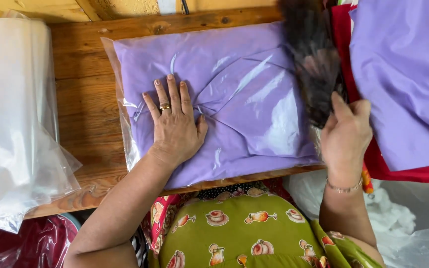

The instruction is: Smoothing a purple fabric item inside a plastic bag and brushing the exterior with a feather duster.

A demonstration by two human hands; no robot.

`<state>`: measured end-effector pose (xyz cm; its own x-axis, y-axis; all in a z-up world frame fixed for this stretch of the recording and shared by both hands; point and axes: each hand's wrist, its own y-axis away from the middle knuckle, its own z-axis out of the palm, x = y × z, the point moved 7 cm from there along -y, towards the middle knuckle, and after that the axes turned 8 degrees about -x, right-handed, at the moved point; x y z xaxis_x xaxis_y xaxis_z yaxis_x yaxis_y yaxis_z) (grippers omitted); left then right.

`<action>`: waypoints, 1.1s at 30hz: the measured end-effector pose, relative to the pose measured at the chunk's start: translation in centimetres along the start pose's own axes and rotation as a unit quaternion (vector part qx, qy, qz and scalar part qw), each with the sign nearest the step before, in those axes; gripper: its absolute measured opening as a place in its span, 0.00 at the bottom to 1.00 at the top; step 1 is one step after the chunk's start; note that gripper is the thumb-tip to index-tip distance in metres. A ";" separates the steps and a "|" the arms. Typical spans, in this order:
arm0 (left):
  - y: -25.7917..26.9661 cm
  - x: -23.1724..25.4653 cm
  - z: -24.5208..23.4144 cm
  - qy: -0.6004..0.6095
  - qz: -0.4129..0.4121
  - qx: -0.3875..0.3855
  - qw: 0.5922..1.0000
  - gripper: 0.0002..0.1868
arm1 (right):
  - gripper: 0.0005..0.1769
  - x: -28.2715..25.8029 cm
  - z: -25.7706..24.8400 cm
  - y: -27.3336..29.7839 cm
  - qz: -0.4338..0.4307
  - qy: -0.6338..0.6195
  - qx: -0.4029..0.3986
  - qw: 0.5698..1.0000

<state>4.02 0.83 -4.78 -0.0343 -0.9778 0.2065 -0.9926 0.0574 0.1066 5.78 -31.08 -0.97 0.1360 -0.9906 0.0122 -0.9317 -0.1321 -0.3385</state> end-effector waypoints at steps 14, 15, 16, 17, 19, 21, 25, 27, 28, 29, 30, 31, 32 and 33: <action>0.8 -0.6 -0.3 0.011 -0.023 -0.039 0.999 0.44 | 0.22 1.2 4.2 -2.6 0.108 -0.009 -0.167 0.980; 0.9 -1.0 -0.1 0.004 -0.032 -0.068 0.997 0.44 | 0.25 2.0 5.0 -2.8 0.123 -0.005 -0.198 0.972; 1.0 -1.4 0.1 -0.002 -0.040 -0.098 0.994 0.45 | 0.29 2.9 5.7 -2.9 0.138 -0.001 -0.230 0.963; 1.2 -1.6 -0.2 -0.001 -0.043 -0.097 0.994 0.45 | 0.29 2.1 4.9 -2.7 0.135 -0.001 -0.230 0.964; 1.8 -2.0 -0.5 -0.016 -0.038 -0.107 0.993 0.44 | 0.29 0.2 3.4 -2.2 0.112 -0.010 -0.237 0.965; 2.1 -2.4 -0.7 -0.040 -0.033 -0.101 0.994 0.44 | 0.26 -1.7 1.3 -1.8 0.032 0.000 -0.145 0.989; 1.9 -0.4 -5.2 -0.063 -0.001 -0.039 0.997 0.39 | 0.25 -10.9 -4.0 -2.1 -0.226 -0.092 -0.007 0.970; 0.2 -0.3 -4.9 -0.066 0.009 0.022 0.997 0.38 | 0.32 -14.8 -2.3 -3.6 -0.229 -0.078 -0.165 0.956; -0.5 0.0 -5.1 -0.070 0.023 0.081 0.994 0.37 | 0.38 -16.6 -0.4 -3.6 -0.224 -0.060 -0.320 0.919; -1.1 0.0 -4.7 -0.071 0.023 0.083 0.994 0.37 | 0.38 -17.5 0.5 -4.3 -0.224 -0.060 -0.318 0.919; -1.9 -0.2 -3.9 -0.059 0.012 0.058 0.997 0.37 | 0.38 -18.6 1.2 -5.0 -0.249 -0.064 -0.303 0.918; -2.9 -0.2 -3.1 -0.046 0.002 0.031 0.998 0.37 | 0.38 -19.6 1.9 -5.7 -0.272 -0.067 -0.287 0.916; -3.0 -0.5 -2.5 -0.046 0.005 0.033 0.998 0.37 | 0.38 -19.7 2.6 -6.2 -0.270 -0.066 -0.286 0.917; -3.2 -1.0 -1.5 -0.026 -0.002 0.007 1.000 0.38 | 0.40 -19.7 3.6 -6.5 -0.258 -0.060 -0.313 0.912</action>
<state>7.46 1.95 -3.83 -0.0359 -0.9872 0.1554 -0.9942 0.0511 0.0945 10.40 -10.60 -2.44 0.6123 -0.7846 -0.0977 -0.7378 -0.6114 0.2862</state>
